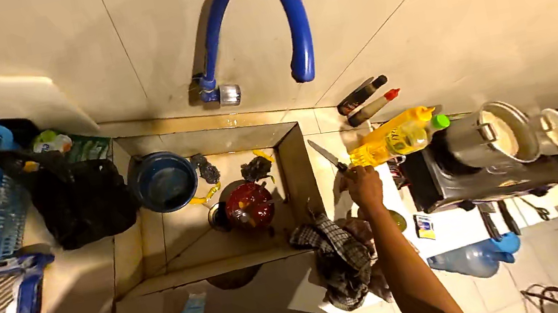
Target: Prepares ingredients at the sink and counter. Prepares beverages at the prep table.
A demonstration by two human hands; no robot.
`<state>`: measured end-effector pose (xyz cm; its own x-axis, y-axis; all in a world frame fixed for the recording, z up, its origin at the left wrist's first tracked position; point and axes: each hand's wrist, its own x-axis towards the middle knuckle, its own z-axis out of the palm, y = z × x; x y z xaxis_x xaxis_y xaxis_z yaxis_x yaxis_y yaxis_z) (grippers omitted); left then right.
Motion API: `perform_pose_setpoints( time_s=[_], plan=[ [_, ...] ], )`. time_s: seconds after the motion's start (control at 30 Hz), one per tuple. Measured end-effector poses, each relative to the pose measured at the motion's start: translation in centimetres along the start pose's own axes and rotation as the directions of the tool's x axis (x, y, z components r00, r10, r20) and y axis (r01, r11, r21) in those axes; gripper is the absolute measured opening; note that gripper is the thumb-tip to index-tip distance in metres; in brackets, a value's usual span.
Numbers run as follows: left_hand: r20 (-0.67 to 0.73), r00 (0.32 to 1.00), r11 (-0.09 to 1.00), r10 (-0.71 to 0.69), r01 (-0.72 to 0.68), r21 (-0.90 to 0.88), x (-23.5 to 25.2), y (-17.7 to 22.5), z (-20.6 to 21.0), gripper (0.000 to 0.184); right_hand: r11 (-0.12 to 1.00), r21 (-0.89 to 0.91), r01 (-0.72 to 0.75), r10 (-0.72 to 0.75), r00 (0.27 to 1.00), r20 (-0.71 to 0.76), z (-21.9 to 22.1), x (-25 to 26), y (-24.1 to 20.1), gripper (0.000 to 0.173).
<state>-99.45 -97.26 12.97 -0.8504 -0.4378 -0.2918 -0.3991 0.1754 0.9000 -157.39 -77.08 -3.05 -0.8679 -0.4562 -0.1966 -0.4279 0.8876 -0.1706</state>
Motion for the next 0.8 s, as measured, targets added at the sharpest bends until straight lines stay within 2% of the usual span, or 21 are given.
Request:
perform_pose_setpoints(
  time_s=[0.17,0.23,0.33,0.43,0.5,0.57,0.63,0.73,0.8],
  plan=[
    [-0.027,0.946,0.946,0.324,-0.324,0.030,8.7,3.2,-0.8,0.034,0.998,0.055,0.025,-0.025,1.000,-0.004,-0.5,0.2,0.1,0.040],
    [-0.049,0.926,0.926,0.374,-0.370,0.071,13.9,4.2,0.1,0.037,0.993,0.119,-0.005,0.001,1.000,0.031,-1.3,-1.0,-1.1,0.043],
    [-0.022,0.974,0.972,0.226,-0.224,0.074,21.9,6.7,2.6,0.035,0.963,0.270,-0.017,-0.003,0.997,0.072,-2.2,-3.9,-3.6,0.042],
    [0.038,0.999,0.998,-0.018,0.016,0.064,29.1,7.1,6.8,0.039,0.926,0.361,0.111,-0.139,0.989,0.053,-2.4,-7.6,-7.7,0.039],
    [-0.060,0.987,0.987,-0.147,0.150,0.059,32.7,6.5,8.9,0.044,0.914,0.383,0.136,-0.179,0.981,0.078,-2.4,-9.5,-10.6,0.040],
    [-0.234,0.944,0.973,-0.231,0.231,-0.027,35.3,7.0,9.1,0.046,0.915,0.384,0.123,-0.178,0.978,0.113,-2.6,-10.5,-12.3,0.042],
    [-0.384,0.876,0.946,-0.291,0.203,-0.253,37.7,7.8,7.7,0.051,0.908,0.395,0.135,-0.201,0.971,0.128,-2.6,-11.2,-12.9,0.041],
    [-0.345,0.851,0.774,-0.397,0.108,-0.623,41.1,9.1,5.0,0.056,0.898,0.420,0.133,-0.221,0.961,0.168,-1.9,-12.2,-12.6,0.042],
    [-0.383,0.839,0.705,-0.386,0.001,-0.709,44.1,9.8,5.0,0.047,0.902,0.424,0.083,-0.198,0.952,0.235,-2.0,-12.5,-12.0,0.044]
  ],
)
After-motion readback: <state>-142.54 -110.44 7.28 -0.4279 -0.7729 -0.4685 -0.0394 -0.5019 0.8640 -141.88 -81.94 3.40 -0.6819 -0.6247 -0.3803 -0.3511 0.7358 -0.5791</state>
